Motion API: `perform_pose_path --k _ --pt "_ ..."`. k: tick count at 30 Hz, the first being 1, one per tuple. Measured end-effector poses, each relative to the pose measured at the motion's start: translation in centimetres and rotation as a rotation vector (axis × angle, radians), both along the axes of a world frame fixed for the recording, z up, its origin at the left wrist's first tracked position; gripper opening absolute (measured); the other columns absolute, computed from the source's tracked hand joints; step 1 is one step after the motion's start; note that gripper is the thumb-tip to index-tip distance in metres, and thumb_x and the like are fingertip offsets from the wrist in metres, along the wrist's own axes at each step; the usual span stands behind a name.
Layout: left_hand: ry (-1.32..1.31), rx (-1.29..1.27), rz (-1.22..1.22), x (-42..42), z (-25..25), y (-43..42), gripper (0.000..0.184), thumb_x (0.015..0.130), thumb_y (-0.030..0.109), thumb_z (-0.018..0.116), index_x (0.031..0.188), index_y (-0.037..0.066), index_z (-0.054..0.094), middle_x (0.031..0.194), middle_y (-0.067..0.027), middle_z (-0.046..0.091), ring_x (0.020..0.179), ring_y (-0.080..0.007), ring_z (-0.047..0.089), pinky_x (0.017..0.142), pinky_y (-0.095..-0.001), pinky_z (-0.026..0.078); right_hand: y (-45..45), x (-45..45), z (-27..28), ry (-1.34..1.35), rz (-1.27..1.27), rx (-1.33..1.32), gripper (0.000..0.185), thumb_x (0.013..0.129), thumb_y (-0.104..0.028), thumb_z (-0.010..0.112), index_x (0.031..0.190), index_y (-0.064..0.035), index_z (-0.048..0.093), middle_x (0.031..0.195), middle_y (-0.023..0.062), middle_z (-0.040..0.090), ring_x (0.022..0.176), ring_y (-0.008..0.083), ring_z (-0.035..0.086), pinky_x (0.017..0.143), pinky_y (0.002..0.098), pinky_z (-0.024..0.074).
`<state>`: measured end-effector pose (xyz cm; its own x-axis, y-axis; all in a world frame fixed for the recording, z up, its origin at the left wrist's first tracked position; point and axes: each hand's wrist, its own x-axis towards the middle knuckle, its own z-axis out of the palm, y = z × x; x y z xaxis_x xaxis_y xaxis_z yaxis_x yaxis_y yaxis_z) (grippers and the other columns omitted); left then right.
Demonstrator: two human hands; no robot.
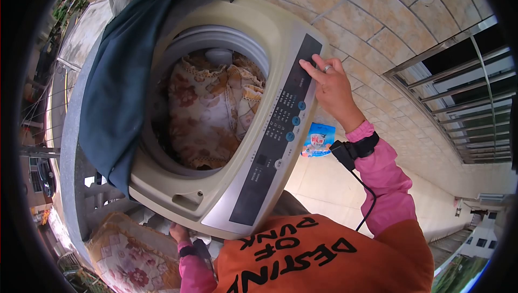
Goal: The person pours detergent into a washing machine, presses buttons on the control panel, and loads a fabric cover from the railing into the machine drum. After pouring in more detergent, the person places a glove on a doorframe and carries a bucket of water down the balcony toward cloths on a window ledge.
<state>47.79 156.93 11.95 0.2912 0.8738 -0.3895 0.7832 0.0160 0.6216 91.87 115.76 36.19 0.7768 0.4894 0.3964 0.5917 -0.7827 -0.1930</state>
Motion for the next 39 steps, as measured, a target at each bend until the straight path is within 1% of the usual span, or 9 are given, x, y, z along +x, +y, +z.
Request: perform_pose_path --k 10,15,18,25,27,30,33,38,39 --pt "0.030 -0.086 -0.023 -0.2 0.5 0.1 0.034 0.080 0.023 0.057 0.090 -0.008 0.065 0.078 -0.0134 0.067 0.071 -0.0190 0.062 0.066 -0.0323 0.047 -0.3 -1.1 -0.3 0.004 0.022 0.133 0.057 0.070 0.006 0.050 0.119 -0.0218 0.058 0.120 0.0195 0.054 0.103 0.0347 0.047 0.089 0.0369 0.0422" --pt "0.039 -0.194 0.030 -2.5 -2.4 1.4 0.032 0.080 0.020 0.057 0.092 -0.009 0.064 0.078 -0.0134 0.066 0.071 -0.0184 0.061 0.064 -0.0310 0.047 -0.1 -2.4 -0.2 0.041 0.049 0.160 0.056 0.072 0.007 0.049 0.118 -0.0229 0.059 0.119 0.0200 0.054 0.107 0.0353 0.046 0.091 0.0364 0.0415" --pt "0.029 -0.193 0.044 0.3 2.8 -1.5 0.032 0.080 0.019 0.058 0.092 -0.009 0.064 0.078 -0.0128 0.066 0.070 -0.0172 0.061 0.064 -0.0303 0.047 -0.1 -2.6 -0.3 0.064 0.061 0.171 0.055 0.072 0.008 0.049 0.116 -0.0230 0.060 0.119 0.0200 0.054 0.108 0.0347 0.045 0.091 0.0366 0.0416" --pt "-0.131 -0.160 0.024 -1.1 -0.8 -0.6 0.029 0.079 0.019 0.058 0.088 -0.008 0.066 0.076 -0.0109 0.067 0.070 -0.0170 0.061 0.065 -0.0305 0.047 0.0 -2.6 0.3 0.019 0.064 0.058 0.055 0.070 0.007 0.051 0.115 -0.0226 0.061 0.121 0.0180 0.054 0.108 0.0343 0.046 0.091 0.0375 0.0408" --pt "0.063 -0.052 -0.037 -1.5 -1.2 -0.4 0.029 0.078 0.019 0.057 0.089 -0.006 0.066 0.078 -0.0120 0.068 0.072 -0.0178 0.062 0.067 -0.0313 0.047 0.5 -2.6 0.4 0.018 0.092 0.030 0.055 0.069 0.006 0.051 0.115 -0.0211 0.061 0.121 0.0169 0.054 0.107 0.0343 0.047 0.091 0.0378 0.0407" --pt "0.076 -0.067 -0.029 -0.9 -0.1 -1.2 0.031 0.078 0.021 0.058 0.093 -0.005 0.066 0.083 -0.0136 0.068 0.077 -0.0182 0.063 0.071 -0.0311 0.047 0.7 -2.5 1.1 -0.043 0.124 -0.123 0.054 0.067 0.005 0.051 0.116 -0.0150 0.061 0.125 0.0128 0.053 0.103 0.0340 0.049 0.090 0.0394 0.0408" --pt "0.130 -0.052 -0.022 0.2 0.5 -2.1 0.033 0.077 0.021 0.060 0.098 -0.003 0.065 0.087 -0.0146 0.068 0.080 -0.0185 0.064 0.074 -0.0303 0.047 0.6 -2.3 1.6 -0.056 0.140 -0.167 0.055 0.067 0.005 0.051 0.116 -0.0155 0.061 0.125 0.0126 0.053 0.103 0.0340 0.049 0.090 0.0392 0.0409" --pt "0.087 -0.042 -0.080 1.7 1.1 -3.1 0.030 0.079 0.020 0.060 0.098 -0.002 0.066 0.084 -0.0144 0.068 0.074 -0.0199 0.064 0.069 -0.0317 0.049 -1.3 -2.1 0.8 0.072 0.195 0.014 0.048 0.076 0.006 0.050 0.118 -0.0142 0.060 0.126 0.0163 0.052 0.110 0.0319 0.049 0.089 0.0332 0.0431" --pt "0.091 -0.045 -0.065 1.4 0.6 -3.0 0.030 0.079 0.020 0.060 0.098 -0.002 0.066 0.084 -0.0144 0.068 0.074 -0.0199 0.064 0.069 -0.0317 0.049 -1.9 -2.4 0.3 0.112 0.105 0.235 0.045 0.079 0.005 0.049 0.119 -0.0128 0.059 0.124 0.0166 0.053 0.106 0.0284 0.053 0.087 0.0309 0.0440"
